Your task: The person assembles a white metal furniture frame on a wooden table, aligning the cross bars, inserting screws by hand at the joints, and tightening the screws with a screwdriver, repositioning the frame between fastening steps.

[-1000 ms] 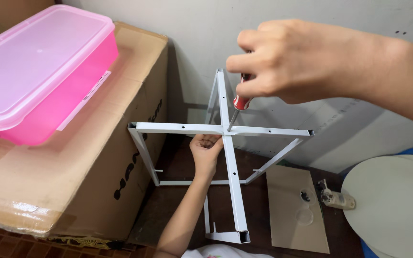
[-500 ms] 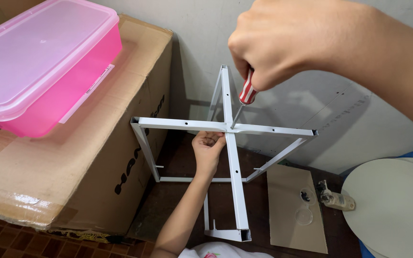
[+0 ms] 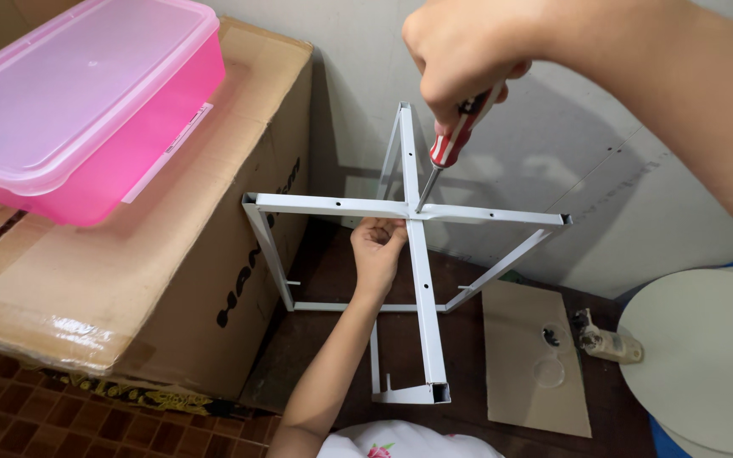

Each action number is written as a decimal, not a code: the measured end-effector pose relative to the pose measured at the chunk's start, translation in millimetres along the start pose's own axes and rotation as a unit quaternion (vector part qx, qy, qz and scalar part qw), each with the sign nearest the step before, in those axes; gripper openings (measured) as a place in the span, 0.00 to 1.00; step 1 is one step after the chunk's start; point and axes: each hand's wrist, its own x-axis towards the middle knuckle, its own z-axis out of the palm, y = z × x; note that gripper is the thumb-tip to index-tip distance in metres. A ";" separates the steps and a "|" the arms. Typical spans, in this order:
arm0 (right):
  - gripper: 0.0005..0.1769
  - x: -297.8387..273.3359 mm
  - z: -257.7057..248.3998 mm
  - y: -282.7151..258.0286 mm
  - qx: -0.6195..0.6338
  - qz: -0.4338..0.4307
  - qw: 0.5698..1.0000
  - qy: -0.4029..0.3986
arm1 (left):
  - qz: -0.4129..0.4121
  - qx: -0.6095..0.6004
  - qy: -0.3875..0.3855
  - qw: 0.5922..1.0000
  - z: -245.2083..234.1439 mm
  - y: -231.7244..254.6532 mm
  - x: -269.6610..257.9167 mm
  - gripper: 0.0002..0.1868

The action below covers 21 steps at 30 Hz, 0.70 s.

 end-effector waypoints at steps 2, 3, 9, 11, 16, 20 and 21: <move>0.19 3.7 0.6 2.6 0.003 0.007 1.000 -0.005 | 0.004 0.028 0.000 1.000 0.1 0.8 -0.8 0.04; 0.18 3.2 1.5 4.8 -0.010 0.002 1.000 -0.006 | 0.005 0.042 0.002 0.999 0.1 1.0 -0.2 0.04; 0.15 -13.7 20.4 27.7 0.250 -0.145 0.954 0.085 | -0.001 0.034 0.004 0.999 3.3 0.5 1.8 0.05; 0.15 -12.6 34.4 33.9 0.292 -0.299 0.885 0.208 | 0.000 0.032 0.008 0.999 2.9 -1.5 -1.8 0.05; 0.15 11.4 80.7 50.7 0.485 -0.366 0.744 0.277 | -0.005 0.018 0.015 1.000 2.7 -5.1 -2.8 0.05; 0.16 38.4 123.2 63.1 0.593 -0.534 0.528 0.289 | -0.010 0.013 0.009 1.000 5.1 -3.5 -2.6 0.06; 0.15 49.2 128.2 64.8 0.615 -0.557 0.494 0.260 | -0.006 0.008 0.008 1.000 6.0 -3.2 -0.9 0.06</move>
